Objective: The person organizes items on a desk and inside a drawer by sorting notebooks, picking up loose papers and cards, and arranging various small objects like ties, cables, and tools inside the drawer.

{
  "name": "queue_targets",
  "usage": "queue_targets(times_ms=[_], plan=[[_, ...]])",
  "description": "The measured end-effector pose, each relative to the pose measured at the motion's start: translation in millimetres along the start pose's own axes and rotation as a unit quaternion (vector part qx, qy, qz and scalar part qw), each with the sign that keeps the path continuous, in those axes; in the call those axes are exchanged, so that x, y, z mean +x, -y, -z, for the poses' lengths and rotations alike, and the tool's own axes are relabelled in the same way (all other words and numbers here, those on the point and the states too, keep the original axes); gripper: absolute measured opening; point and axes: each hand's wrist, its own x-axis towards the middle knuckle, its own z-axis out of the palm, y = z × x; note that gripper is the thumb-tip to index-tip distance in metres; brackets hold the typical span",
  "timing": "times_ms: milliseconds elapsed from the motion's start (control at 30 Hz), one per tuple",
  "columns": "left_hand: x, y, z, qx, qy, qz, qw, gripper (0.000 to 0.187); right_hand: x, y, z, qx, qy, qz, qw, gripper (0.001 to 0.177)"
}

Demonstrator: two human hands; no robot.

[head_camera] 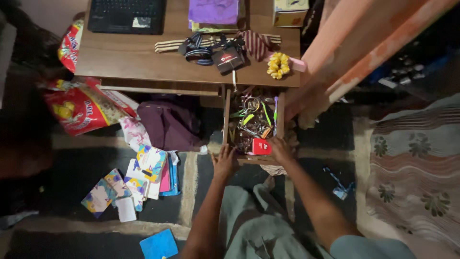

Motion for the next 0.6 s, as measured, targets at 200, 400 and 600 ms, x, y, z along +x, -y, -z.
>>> queue_targets(times_ms=[200, 400, 600], plan=[[15, 5, 1, -0.039, 0.075, 0.045, 0.995, 0.081, 8, -6, -18, -0.125, 0.056, 0.058, 0.989, 0.062], [12, -1, 11, -0.055, 0.099, 0.068, 0.991, 0.085, 19, -10, -18, -0.144, 0.19, 0.013, 0.971, 0.085], [13, 2, 5, -0.044, 0.059, 0.047, 0.996, 0.072, 23, -6, -8, 0.058, 0.096, -0.119, 0.986, 0.092]])
